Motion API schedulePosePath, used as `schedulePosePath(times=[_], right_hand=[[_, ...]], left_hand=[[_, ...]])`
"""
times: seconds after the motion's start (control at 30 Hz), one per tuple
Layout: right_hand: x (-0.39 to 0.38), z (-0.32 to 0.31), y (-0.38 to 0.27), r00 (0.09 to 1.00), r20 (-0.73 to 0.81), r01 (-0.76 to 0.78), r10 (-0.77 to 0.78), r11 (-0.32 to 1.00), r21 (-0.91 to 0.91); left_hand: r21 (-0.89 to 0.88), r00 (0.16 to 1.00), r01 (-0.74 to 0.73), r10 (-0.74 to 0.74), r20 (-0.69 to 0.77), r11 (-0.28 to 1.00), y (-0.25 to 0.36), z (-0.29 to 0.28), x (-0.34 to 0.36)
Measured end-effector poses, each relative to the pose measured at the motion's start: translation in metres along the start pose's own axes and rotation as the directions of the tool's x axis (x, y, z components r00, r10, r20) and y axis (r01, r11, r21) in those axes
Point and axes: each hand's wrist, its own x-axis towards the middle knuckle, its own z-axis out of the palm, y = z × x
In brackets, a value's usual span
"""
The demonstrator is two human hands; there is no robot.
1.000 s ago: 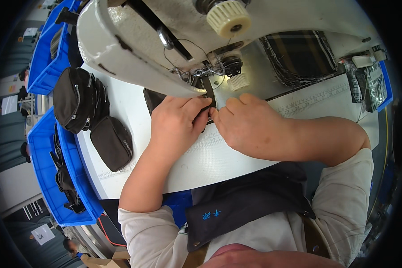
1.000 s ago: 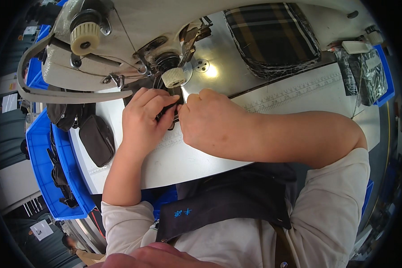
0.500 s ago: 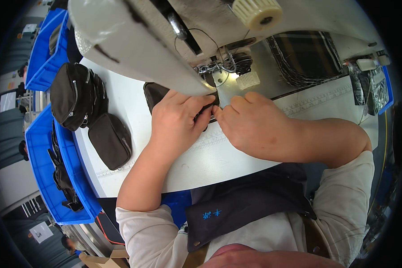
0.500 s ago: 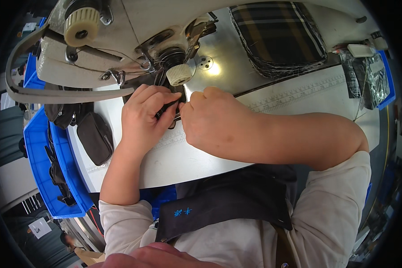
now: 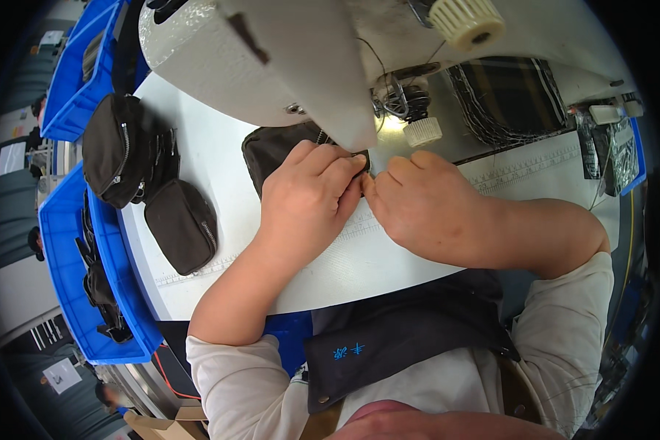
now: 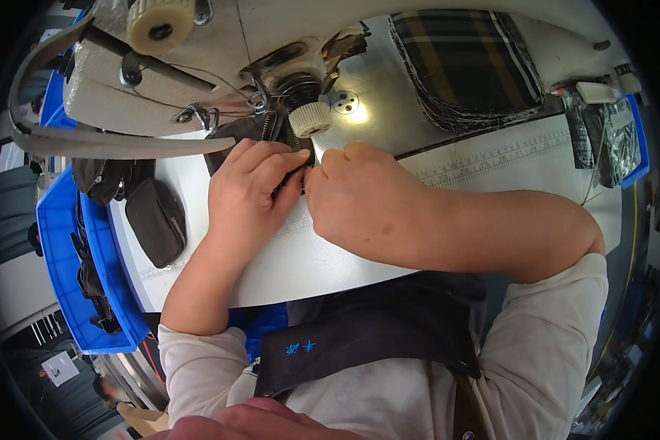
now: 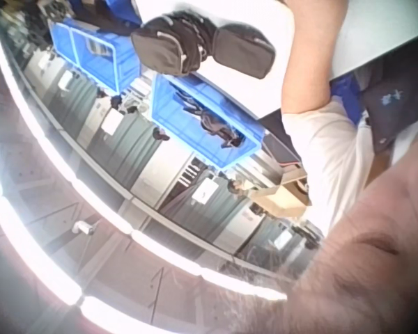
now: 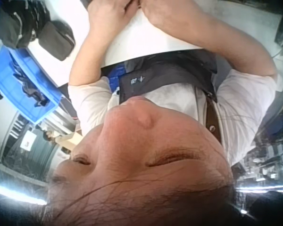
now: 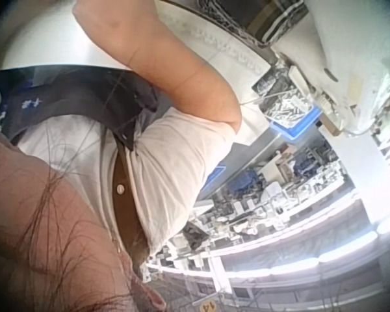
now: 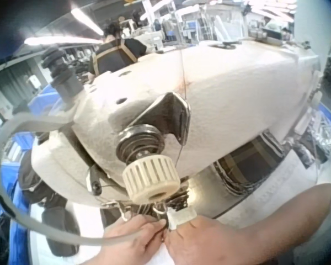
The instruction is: The person uses a sewing machine to stitch a zipper onto a small black fabric pouch. They guide the pouch under the needle, sew along the zipper line, and then remove the finished pouch to place it in a blue bin. The person repeats this process with another pouch.
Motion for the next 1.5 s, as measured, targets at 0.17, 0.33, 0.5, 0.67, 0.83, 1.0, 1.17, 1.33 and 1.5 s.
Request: schedulePosePath(times=[0.17, 0.33, 0.5, 0.67, 0.83, 1.0, 1.17, 1.33, 1.5], right_hand=[[0.0, -0.002, 0.002, 0.998, 0.061, 0.001, -0.002, 1.0, 0.018], [-0.001, -0.003, 0.003, 0.999, 0.05, 0.012, -0.013, 1.0, 0.019], [-0.001, 0.002, 0.004, 0.999, 0.047, -0.017, 0.018, 1.0, -0.014], [0.006, -0.001, 0.011, 0.992, 0.102, -0.071, 0.069, 0.997, 0.023], [0.006, 0.004, 0.013, 0.994, 0.049, -0.099, 0.094, 0.99, 0.098], [0.005, 0.004, 0.012, 0.997, 0.019, -0.078, 0.077, 0.989, 0.127], [0.002, 0.005, 0.01, 1.0, 0.028, -0.012, 0.012, 1.0, 0.021], [0.002, 0.005, 0.009, 1.0, 0.013, -0.027, 0.027, 0.999, 0.024], [0.003, 0.002, 0.009, 0.998, 0.053, -0.041, 0.04, 0.999, 0.024]], left_hand=[[0.062, 1.0, -0.003, 0.003, 0.001, 0.998, 0.007, -0.001, -0.002], [0.074, 1.0, 0.008, -0.009, 0.007, 0.997, 0.008, -0.002, -0.003], [0.073, 1.0, 0.017, -0.016, -0.016, 0.997, 0.004, 0.002, 0.0], [0.113, 0.998, 0.048, -0.043, -0.046, 0.992, -0.001, 0.004, 0.004], [0.085, 0.998, 0.038, -0.034, -0.049, 0.996, -0.005, 0.006, 0.005], [0.09, 0.999, 0.017, -0.015, -0.029, 0.996, -0.006, 0.004, 0.003], [0.099, 1.0, -0.009, 0.01, -0.009, 0.995, -0.002, 0.002, 0.001], [0.106, 0.999, -0.027, 0.03, -0.027, 0.994, -0.003, 0.004, 0.0], [0.112, 0.997, -0.044, 0.051, -0.06, 0.993, -0.005, 0.006, 0.001]])
